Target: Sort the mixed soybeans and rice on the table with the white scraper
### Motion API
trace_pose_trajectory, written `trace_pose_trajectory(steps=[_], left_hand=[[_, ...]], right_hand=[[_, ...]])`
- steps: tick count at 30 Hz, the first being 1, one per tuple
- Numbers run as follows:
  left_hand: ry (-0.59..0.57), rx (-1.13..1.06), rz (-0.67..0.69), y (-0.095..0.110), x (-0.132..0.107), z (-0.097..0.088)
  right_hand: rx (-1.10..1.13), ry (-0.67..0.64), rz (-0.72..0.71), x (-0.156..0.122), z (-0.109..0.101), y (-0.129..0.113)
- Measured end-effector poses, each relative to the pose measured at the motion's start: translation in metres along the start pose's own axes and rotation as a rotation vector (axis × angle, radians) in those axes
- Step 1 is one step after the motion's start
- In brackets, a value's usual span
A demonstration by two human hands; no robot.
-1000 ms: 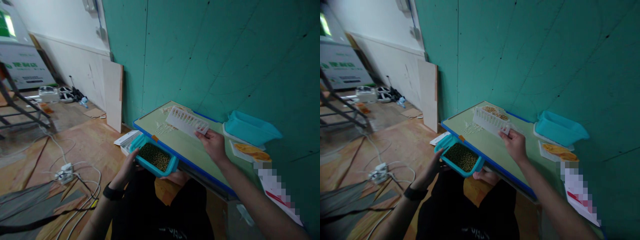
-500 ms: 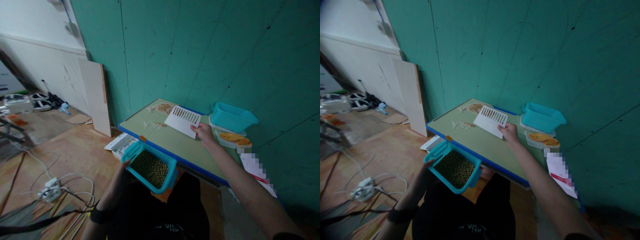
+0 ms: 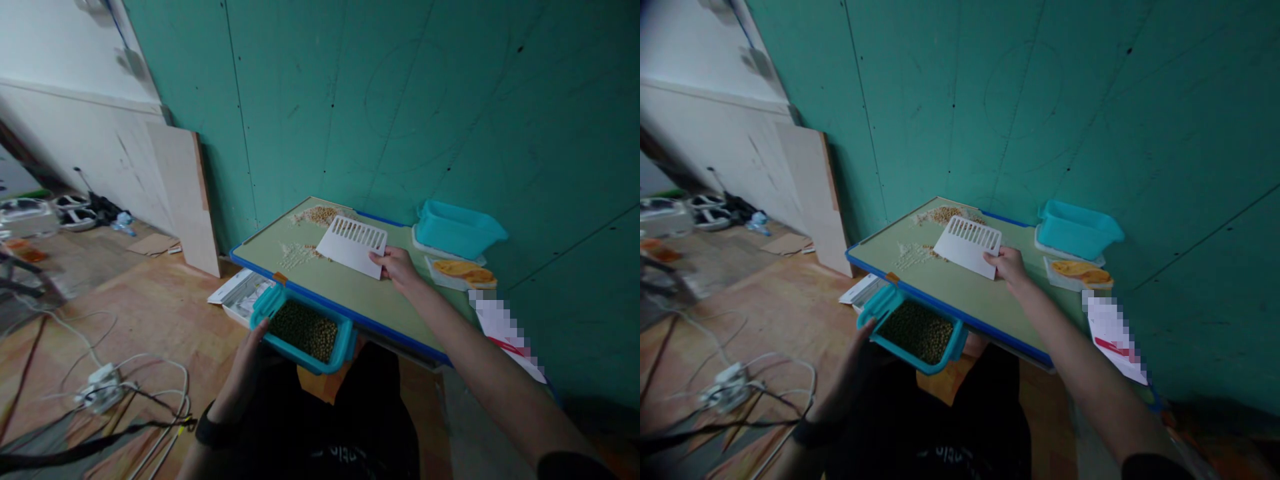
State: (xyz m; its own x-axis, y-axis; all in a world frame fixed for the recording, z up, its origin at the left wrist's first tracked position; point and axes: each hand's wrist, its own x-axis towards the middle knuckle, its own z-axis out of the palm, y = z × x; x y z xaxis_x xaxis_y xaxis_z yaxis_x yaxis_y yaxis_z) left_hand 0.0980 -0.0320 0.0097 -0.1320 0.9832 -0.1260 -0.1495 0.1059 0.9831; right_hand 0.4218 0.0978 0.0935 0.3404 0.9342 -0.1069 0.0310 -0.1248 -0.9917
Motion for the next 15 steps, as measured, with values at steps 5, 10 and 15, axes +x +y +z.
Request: trace_pose_trajectory(steps=[5,10,15], left_hand=[[-0.022,-0.088,-0.118,-0.0051,-0.0019,0.001],[-0.024,-0.141,-0.21,-0.0086,-0.0031,-0.0023],[-0.042,-0.163,-0.248,-0.01,-0.0021,-0.0065]], right_hand=[[0.012,-0.037,0.033,-0.0041,-0.0005,-0.0019],[0.002,-0.057,0.021,-0.0066,-0.0013,-0.0021],[0.017,-0.038,0.03,-0.0095,-0.0027,-0.0017]])
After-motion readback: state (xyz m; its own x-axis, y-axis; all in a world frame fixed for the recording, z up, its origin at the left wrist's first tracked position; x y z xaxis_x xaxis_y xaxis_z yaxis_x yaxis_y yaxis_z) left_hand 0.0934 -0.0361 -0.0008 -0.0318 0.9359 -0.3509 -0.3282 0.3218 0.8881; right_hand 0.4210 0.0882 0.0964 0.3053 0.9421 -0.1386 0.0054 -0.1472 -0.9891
